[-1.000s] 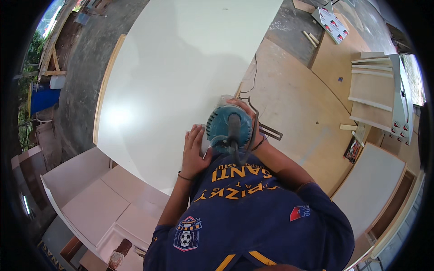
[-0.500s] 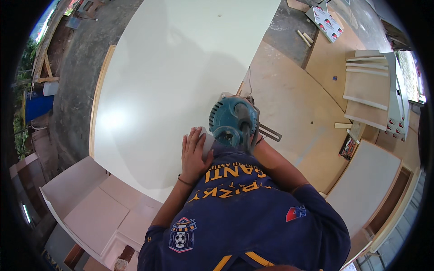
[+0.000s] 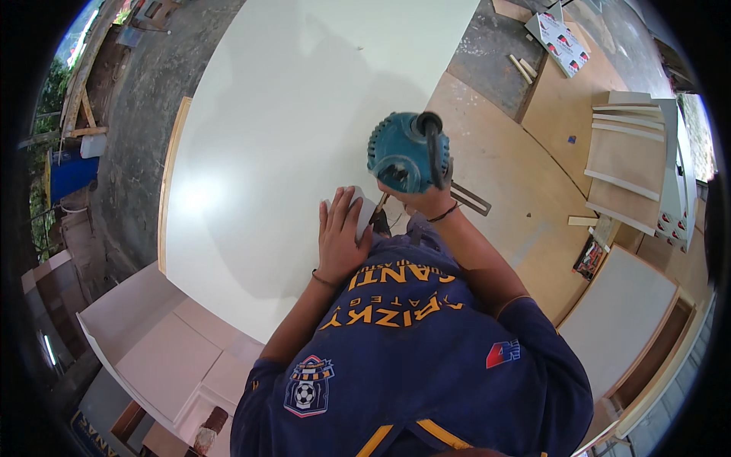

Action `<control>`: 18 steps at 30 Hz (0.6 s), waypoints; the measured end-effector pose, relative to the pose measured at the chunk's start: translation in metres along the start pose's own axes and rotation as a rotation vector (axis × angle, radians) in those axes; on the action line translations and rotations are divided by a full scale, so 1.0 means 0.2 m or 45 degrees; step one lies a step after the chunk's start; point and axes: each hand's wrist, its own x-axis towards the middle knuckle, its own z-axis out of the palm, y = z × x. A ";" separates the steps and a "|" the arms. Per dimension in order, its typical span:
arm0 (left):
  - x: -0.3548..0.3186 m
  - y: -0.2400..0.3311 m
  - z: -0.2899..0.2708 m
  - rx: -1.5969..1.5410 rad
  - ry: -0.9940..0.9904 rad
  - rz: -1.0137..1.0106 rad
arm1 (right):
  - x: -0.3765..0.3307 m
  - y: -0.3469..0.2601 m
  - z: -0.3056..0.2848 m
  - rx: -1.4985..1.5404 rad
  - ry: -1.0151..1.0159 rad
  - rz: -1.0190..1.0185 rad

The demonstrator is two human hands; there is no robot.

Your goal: The person uses a hand router to trim and profile the edges of white-laminated wooden panels and a small wooden block.

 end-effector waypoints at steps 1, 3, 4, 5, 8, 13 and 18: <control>0.03 0.01 0.00 -0.002 0.005 0.006 | 0.04 0.00 -0.03 -0.046 -0.012 -0.042; 0.10 0.03 0.01 0.000 0.014 0.004 | 0.09 0.00 -0.05 -0.006 -0.002 -0.036; 0.13 0.04 0.02 -0.001 0.029 0.003 | 0.11 0.01 -0.05 -0.015 -0.035 0.005; 0.16 0.04 0.02 0.005 0.033 -0.004 | 0.13 0.01 -0.06 0.007 -0.030 0.037; 0.24 0.07 0.04 0.003 0.071 -0.007 | 0.19 0.05 -0.08 0.059 -0.019 0.157; 0.32 0.09 0.06 0.039 0.092 -0.038 | 0.30 0.12 -0.11 0.267 0.019 0.239; 0.44 0.12 0.10 0.078 0.105 -0.046 | 0.46 0.22 -0.18 0.297 0.078 0.127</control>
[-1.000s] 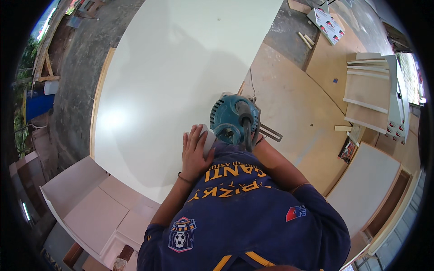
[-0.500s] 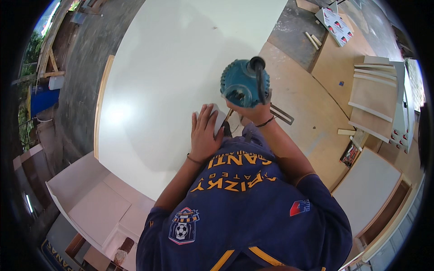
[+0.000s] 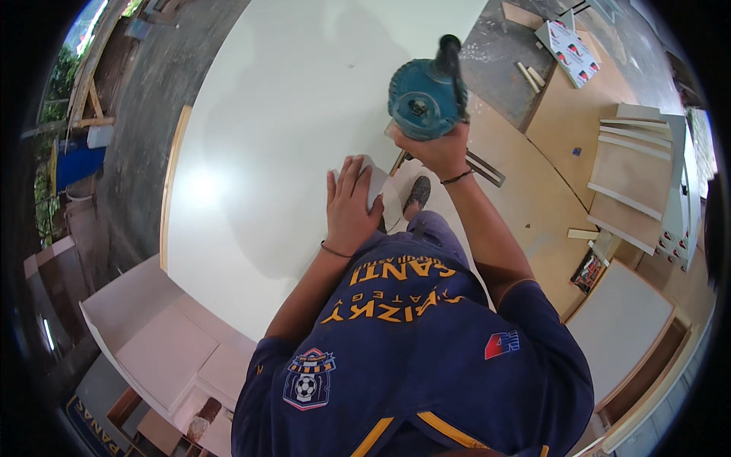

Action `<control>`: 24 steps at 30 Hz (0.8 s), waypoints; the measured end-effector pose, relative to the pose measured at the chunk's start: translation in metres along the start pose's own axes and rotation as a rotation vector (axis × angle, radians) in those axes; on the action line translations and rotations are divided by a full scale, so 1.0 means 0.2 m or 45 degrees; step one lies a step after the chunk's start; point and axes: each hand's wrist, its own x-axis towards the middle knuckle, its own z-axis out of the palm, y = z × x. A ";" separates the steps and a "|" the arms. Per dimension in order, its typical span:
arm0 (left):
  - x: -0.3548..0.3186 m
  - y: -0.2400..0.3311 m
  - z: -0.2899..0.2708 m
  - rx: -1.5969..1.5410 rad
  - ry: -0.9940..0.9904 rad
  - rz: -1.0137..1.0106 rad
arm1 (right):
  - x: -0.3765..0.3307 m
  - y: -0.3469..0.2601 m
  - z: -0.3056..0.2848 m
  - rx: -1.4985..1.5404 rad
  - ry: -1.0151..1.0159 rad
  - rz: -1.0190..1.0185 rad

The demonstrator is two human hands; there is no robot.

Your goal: The person uses a hand router to trim and profile the edges of white-laminated wooden panels and a small wooden block.

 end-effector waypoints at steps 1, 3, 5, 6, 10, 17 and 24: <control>0.02 0.01 0.01 0.019 0.007 0.008 | 0.04 0.02 -0.03 0.006 0.012 -0.010; 0.07 0.01 0.03 0.039 0.022 0.025 | 0.11 0.06 -0.08 -0.080 0.005 0.022; 0.11 0.02 0.04 0.037 0.036 0.032 | 0.22 0.11 -0.13 -0.266 -0.003 -0.051; 0.13 0.02 0.05 0.052 0.035 0.027 | 0.28 0.13 -0.15 -0.235 0.084 -0.057; 0.15 0.03 0.06 0.103 0.021 0.011 | 0.46 0.19 -0.26 -0.349 0.086 -0.008; 0.14 0.03 0.07 0.147 0.024 0.002 | 0.69 0.26 -0.38 -0.381 0.136 -0.005; 0.15 0.03 0.06 0.182 -0.018 -0.043 | 0.93 0.36 -0.50 -0.340 0.152 0.019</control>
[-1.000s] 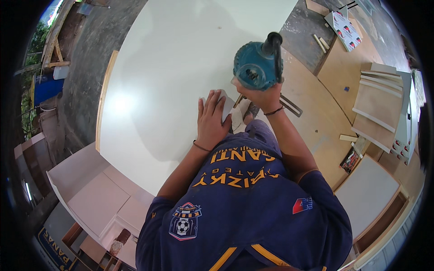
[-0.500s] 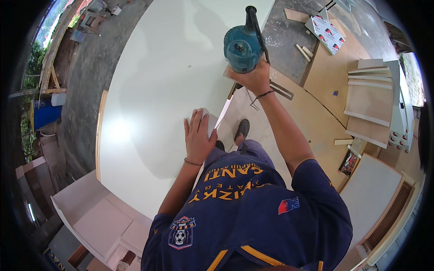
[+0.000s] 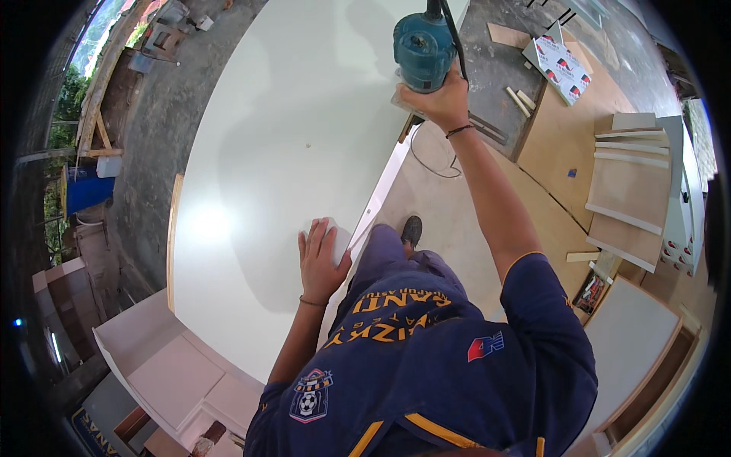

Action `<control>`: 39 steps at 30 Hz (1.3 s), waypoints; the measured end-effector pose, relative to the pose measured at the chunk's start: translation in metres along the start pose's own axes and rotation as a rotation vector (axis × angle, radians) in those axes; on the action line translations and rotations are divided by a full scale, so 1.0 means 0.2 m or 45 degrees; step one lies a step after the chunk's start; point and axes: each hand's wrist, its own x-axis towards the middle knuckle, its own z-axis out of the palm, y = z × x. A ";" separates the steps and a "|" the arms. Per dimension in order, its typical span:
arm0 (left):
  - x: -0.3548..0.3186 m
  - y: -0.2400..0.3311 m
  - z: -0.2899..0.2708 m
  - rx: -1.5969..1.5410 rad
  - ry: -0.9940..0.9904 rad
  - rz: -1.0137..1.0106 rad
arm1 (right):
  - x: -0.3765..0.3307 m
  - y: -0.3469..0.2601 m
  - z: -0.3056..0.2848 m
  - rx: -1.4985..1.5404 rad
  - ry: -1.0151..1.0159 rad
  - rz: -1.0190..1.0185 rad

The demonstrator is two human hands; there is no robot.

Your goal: The person uses a hand router to trim and profile the edges of white-laminated wooden panels and a small wooden block.

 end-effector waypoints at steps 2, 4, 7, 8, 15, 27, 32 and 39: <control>0.00 0.00 0.00 0.005 -0.012 -0.016 | 0.07 0.03 -0.02 0.006 0.008 -0.042; 0.00 0.01 0.00 0.005 -0.019 -0.035 | 0.12 0.06 -0.03 0.000 0.012 -0.032; 0.00 0.02 -0.01 0.039 -0.044 -0.055 | 0.21 0.09 -0.06 -0.009 0.016 0.004; 0.01 0.03 -0.01 0.033 -0.045 -0.061 | 0.24 0.10 -0.07 -0.001 0.022 -0.017; 0.27 0.10 0.03 0.039 -0.024 -0.052 | 0.43 0.15 -0.13 0.043 0.032 -0.073; 0.90 0.27 0.08 -0.062 -0.071 0.099 | 0.89 0.36 -0.25 0.041 -0.018 0.036; 1.08 0.34 0.11 -0.057 -0.077 0.098 | 1.06 0.46 -0.30 -0.006 0.029 -0.049; 1.32 0.44 0.16 -0.049 -0.049 0.097 | 1.28 0.54 -0.37 0.012 0.007 -0.051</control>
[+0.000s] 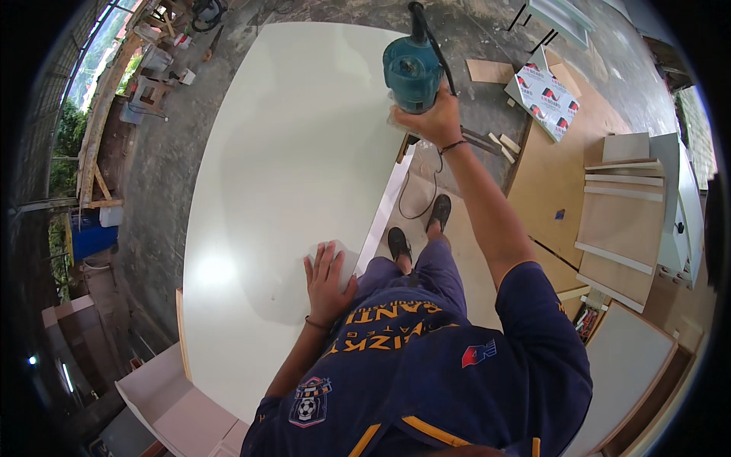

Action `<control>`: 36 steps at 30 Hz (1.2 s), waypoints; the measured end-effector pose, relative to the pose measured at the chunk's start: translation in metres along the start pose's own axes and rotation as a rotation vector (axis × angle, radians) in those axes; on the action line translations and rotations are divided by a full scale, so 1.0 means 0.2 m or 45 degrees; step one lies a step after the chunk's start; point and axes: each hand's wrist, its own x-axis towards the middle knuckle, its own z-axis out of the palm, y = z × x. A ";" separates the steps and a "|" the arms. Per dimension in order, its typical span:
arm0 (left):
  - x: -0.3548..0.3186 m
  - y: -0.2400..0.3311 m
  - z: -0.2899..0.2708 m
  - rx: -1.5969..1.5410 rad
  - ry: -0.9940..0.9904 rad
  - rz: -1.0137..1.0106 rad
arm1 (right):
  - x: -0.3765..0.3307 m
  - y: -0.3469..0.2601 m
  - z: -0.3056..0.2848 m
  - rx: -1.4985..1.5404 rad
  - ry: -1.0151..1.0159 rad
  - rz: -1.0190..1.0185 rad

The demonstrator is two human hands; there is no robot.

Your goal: The person uses a hand router to trim and profile the edges of white-laminated wooden panels and a small wooden block.

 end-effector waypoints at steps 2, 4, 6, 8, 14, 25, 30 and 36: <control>0.09 0.03 0.01 0.002 0.019 0.017 | 0.05 0.03 -0.03 -0.020 -0.007 -0.002; 0.21 0.07 0.05 0.003 0.041 0.008 | 0.14 0.07 -0.06 -0.013 -0.008 -0.057; 0.32 0.10 0.07 0.007 0.052 -0.012 | 0.22 0.11 -0.08 0.082 0.008 0.000; 0.41 0.13 0.09 0.022 0.080 -0.007 | 0.29 0.15 -0.09 0.121 0.035 -0.004; 0.59 0.21 0.11 0.019 0.079 -0.010 | 0.44 0.25 -0.14 0.091 0.035 -0.020; 0.77 0.24 0.16 0.072 0.101 -0.097 | 0.74 0.36 -0.24 0.088 -0.011 0.059; 0.76 0.23 0.17 0.101 0.101 -0.116 | 0.80 0.40 -0.25 0.138 -0.094 0.072; 0.79 0.28 0.17 0.162 0.115 -0.202 | 0.87 0.51 -0.26 0.217 -0.187 0.095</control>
